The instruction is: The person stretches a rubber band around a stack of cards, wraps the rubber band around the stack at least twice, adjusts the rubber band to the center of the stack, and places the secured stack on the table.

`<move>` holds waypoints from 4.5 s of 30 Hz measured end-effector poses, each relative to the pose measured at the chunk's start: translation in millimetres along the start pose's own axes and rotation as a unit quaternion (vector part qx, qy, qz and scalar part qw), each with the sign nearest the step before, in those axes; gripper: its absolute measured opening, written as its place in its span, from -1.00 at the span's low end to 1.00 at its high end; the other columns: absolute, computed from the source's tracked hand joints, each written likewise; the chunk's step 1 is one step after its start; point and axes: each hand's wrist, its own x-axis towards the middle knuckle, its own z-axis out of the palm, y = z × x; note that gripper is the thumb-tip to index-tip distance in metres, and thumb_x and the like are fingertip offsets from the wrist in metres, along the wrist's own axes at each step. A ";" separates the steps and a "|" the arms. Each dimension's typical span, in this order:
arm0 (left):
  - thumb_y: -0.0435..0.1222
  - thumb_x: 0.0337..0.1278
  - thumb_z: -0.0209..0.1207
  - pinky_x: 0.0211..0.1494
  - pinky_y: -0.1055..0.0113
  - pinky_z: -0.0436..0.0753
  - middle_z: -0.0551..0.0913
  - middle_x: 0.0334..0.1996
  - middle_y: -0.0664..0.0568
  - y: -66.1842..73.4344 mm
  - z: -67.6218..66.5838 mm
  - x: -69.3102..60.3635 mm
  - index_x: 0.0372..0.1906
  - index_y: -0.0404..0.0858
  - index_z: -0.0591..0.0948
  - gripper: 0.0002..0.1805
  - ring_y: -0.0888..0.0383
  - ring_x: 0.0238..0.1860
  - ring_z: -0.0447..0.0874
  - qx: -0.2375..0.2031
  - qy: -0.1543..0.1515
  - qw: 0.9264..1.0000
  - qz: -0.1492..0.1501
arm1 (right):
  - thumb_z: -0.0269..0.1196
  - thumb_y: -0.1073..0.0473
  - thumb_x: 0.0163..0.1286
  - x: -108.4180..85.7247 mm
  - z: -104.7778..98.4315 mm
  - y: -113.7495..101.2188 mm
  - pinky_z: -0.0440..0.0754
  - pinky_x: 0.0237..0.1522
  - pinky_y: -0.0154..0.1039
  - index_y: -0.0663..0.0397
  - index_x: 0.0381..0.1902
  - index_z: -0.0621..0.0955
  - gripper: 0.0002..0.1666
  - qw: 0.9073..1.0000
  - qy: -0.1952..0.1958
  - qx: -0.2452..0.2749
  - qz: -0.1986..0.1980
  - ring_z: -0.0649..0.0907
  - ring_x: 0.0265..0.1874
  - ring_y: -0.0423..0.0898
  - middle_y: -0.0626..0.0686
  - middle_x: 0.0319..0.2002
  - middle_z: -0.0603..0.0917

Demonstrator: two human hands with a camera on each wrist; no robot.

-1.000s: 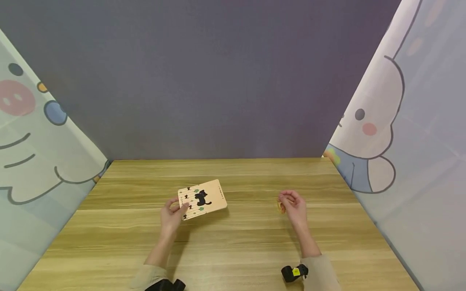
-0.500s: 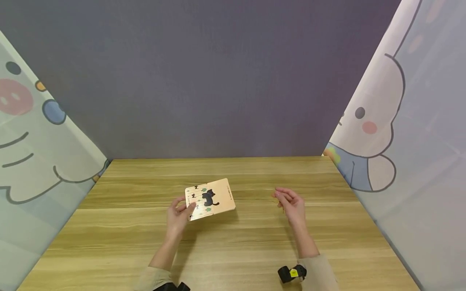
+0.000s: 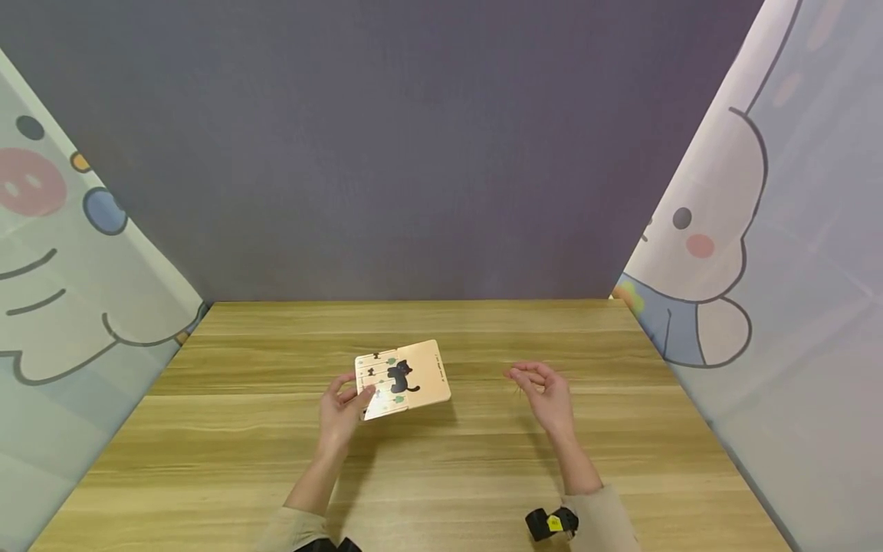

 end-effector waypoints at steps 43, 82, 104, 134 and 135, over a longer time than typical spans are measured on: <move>-0.47 -0.05 0.21 -0.80 0.51 0.23 0.63 -0.47 -0.29 2.8 18.7 2.5 0.07 -0.38 0.43 -0.52 0.26 -0.82 0.40 0.000 -0.008 0.999 0.047 | -0.24 0.54 0.34 -17.1 38.4 -91.4 0.47 -0.23 -0.45 0.18 0.31 0.11 -0.42 0.915 -0.105 0.375 0.105 0.52 -0.18 -0.18 -0.01 0.02 0.47; -0.48 -0.06 0.22 -0.77 0.50 0.32 0.63 -0.48 -0.29 6.7 21.8 4.1 0.08 -0.38 0.44 -0.51 0.26 -0.75 0.48 -0.008 0.003 0.999 0.037 | 0.13 0.30 0.26 -12.9 54.9 -72.8 0.54 -0.17 -0.24 0.40 0.09 0.35 -0.53 0.983 -0.056 0.168 0.041 0.56 -0.09 -0.06 0.16 0.08 0.46; -0.46 -0.10 0.25 -0.69 0.45 0.40 0.64 -0.46 -0.27 8.9 28.3 1.6 0.04 -0.34 0.48 -0.53 0.22 -0.63 0.57 -0.017 0.020 0.999 0.031 | 0.19 0.35 0.18 -9.2 69.4 -33.3 0.54 -0.21 -0.01 0.18 0.25 0.22 -0.31 0.976 -0.088 0.200 -0.013 0.46 0.00 0.09 0.32 0.18 0.23; -0.52 -0.10 0.23 -0.85 0.60 0.18 0.62 -0.45 -0.33 9.5 28.4 -12.1 0.04 -0.43 0.46 -0.53 0.31 -0.82 0.39 -0.030 -0.048 0.997 0.046 | 0.23 0.29 0.14 15.1 80.5 -94.8 0.51 -0.23 -0.09 0.13 0.23 0.22 -0.29 0.979 -0.065 0.115 0.155 0.46 -0.06 0.08 0.25 0.15 0.26; -0.51 -0.12 0.24 -0.85 0.59 0.19 0.62 -0.45 -0.31 6.3 28.1 -10.6 0.04 -0.41 0.47 -0.52 0.31 -0.80 0.41 -0.029 -0.048 0.997 0.044 | 0.22 0.30 0.14 17.6 79.2 -95.2 0.51 -0.24 -0.07 0.12 0.23 0.22 -0.30 0.978 -0.070 0.120 0.156 0.48 -0.08 0.06 0.26 0.16 0.25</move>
